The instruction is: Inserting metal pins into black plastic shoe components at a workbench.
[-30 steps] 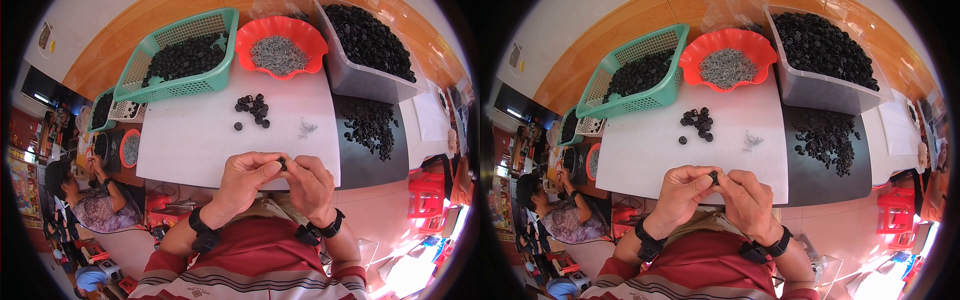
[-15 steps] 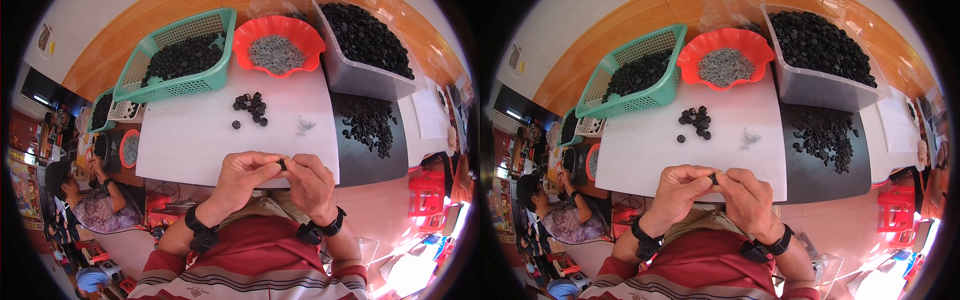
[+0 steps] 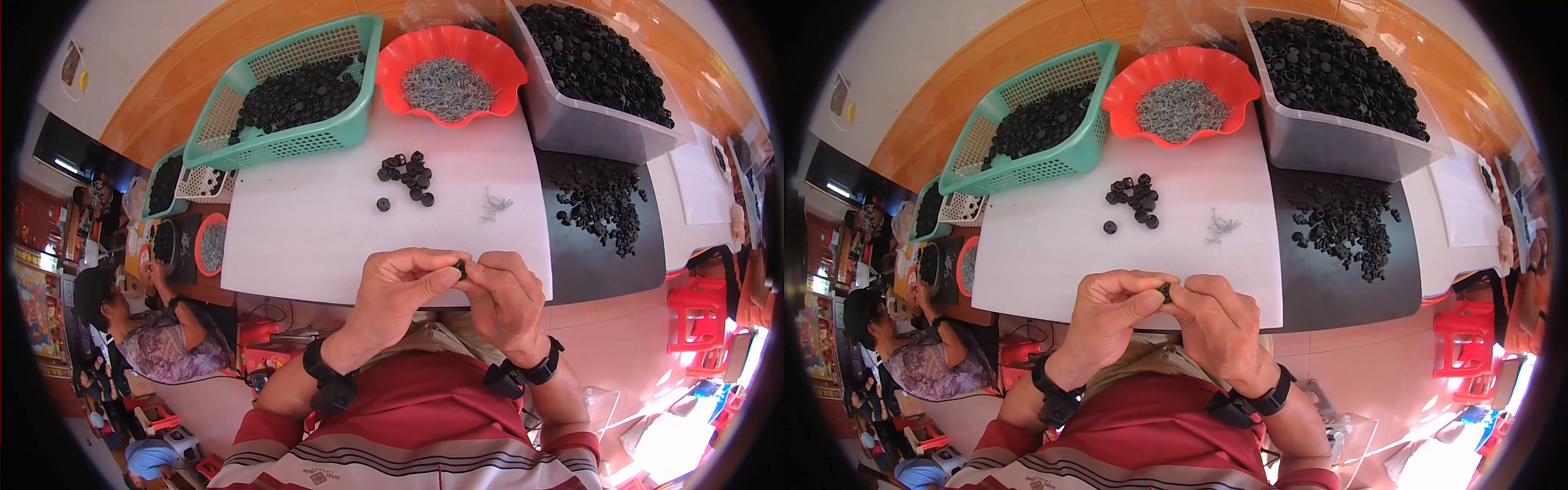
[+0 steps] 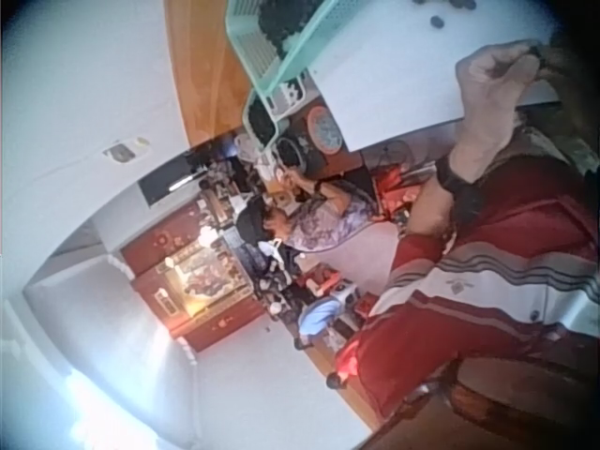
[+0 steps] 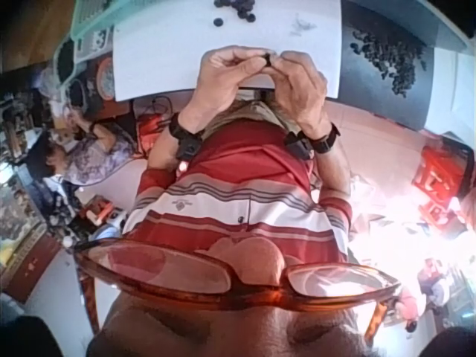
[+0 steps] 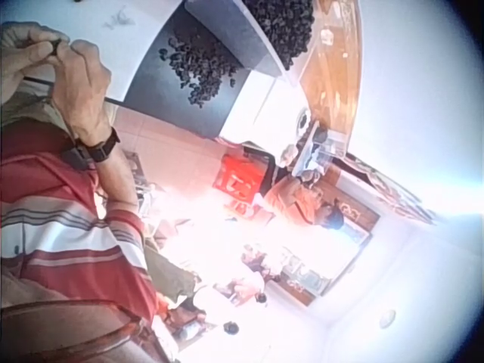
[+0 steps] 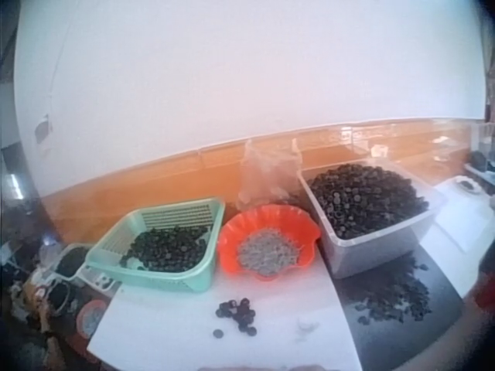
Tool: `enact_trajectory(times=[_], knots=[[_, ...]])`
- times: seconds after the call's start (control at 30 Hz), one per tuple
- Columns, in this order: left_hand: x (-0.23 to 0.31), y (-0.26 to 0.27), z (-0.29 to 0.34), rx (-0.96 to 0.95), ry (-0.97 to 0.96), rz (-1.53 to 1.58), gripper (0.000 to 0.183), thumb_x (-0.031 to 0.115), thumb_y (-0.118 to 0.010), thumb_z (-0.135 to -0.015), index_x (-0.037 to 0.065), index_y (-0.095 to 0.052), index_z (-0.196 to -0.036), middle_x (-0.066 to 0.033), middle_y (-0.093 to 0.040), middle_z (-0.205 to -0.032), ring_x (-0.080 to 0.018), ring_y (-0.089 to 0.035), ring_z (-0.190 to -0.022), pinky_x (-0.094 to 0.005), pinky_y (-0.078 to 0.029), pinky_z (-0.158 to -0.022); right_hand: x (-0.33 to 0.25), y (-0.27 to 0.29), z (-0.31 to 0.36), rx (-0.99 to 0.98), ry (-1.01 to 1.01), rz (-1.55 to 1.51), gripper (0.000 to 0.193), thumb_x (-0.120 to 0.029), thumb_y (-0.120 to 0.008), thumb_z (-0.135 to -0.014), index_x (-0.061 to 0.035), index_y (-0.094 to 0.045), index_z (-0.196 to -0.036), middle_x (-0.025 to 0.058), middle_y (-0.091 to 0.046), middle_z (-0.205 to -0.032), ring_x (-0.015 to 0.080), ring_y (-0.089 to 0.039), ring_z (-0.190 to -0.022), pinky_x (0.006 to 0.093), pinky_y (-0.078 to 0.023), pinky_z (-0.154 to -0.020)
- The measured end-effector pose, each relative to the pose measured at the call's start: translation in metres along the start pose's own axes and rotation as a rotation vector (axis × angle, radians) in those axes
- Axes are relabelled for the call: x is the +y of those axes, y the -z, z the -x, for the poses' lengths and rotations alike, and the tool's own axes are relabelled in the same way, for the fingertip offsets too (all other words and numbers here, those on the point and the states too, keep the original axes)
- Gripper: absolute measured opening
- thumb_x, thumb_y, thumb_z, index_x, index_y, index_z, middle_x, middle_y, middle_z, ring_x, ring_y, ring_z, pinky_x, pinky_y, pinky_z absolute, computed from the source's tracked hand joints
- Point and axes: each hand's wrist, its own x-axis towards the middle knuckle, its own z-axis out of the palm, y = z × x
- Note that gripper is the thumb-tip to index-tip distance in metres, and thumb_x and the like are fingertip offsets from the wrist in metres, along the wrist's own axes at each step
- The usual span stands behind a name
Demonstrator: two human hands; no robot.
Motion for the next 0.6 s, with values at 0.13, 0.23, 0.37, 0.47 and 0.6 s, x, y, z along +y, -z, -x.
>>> enact_trajectory(times=[0.13,0.23,0.37,0.47,0.6], knots=[[0.0004,-0.0021,0.0008,-0.011,-0.012,0.027,0.024,0.005,-0.071,-0.099,-0.007,-0.071,-0.119,-0.0159,-0.074,-0.116,-0.0186,-0.071,-0.103,-0.0316,-0.058,-0.097,0.0026,0.0013,0.0015,-0.009,0.029,0.032,0.032,0.006,-0.085,-0.073,0.0007,-0.068,-0.1,0.011,-0.065,-0.09,0.0225,-0.066,-0.063,0.0321,-0.053,-0.05],[-0.0036,-0.0043,0.0015,0.015,-0.048,0.043,0.024,0.006,-0.07,-0.099,-0.008,-0.07,-0.119,-0.0162,-0.074,-0.115,-0.0188,-0.072,-0.102,-0.0316,-0.057,-0.097,0.0054,0.0002,0.0024,-0.022,0.081,0.076,0.032,0.007,-0.083,-0.073,0.0006,-0.068,-0.1,0.0111,-0.065,-0.09,0.0223,-0.065,-0.063,0.0322,-0.053,-0.051],[-0.0054,-0.0052,0.0019,0.02,-0.057,0.017,0.024,0.006,-0.07,-0.1,-0.008,-0.07,-0.119,-0.0159,-0.074,-0.115,-0.018,-0.071,-0.102,-0.0317,-0.057,-0.098,0.0076,-0.0016,0.0024,-0.043,0.141,0.145,0.034,0.006,-0.084,-0.077,-0.0005,-0.062,-0.102,0.0118,-0.065,-0.087,0.0219,-0.065,-0.06,0.0315,-0.051,-0.048],[-0.0084,-0.0048,0.0023,0.041,-0.08,0.009,0.023,0.007,-0.069,-0.1,-0.008,-0.07,-0.118,-0.0151,-0.074,-0.116,-0.0174,-0.071,-0.102,-0.0318,-0.057,-0.098,0.0069,-0.002,0.0026,-0.046,0.161,0.172,0.033,0.007,-0.083,-0.078,-0.0001,-0.061,-0.102,0.0117,-0.066,-0.087,0.0219,-0.066,-0.061,0.0315,-0.053,-0.048],[-0.0079,-0.0067,0.003,0.087,-0.074,-0.02,0.014,0.002,-0.071,-0.097,-0.004,-0.072,-0.109,-0.0233,-0.073,-0.118,-0.0228,-0.072,-0.102,-0.0387,-0.061,-0.094,0.006,-0.0036,0.004,-0.047,0.159,0.183,0.032,0.007,-0.082,-0.079,0.0004,-0.061,-0.101,0.0128,-0.067,-0.089,0.0233,-0.068,-0.064,0.0319,-0.055,-0.05]])
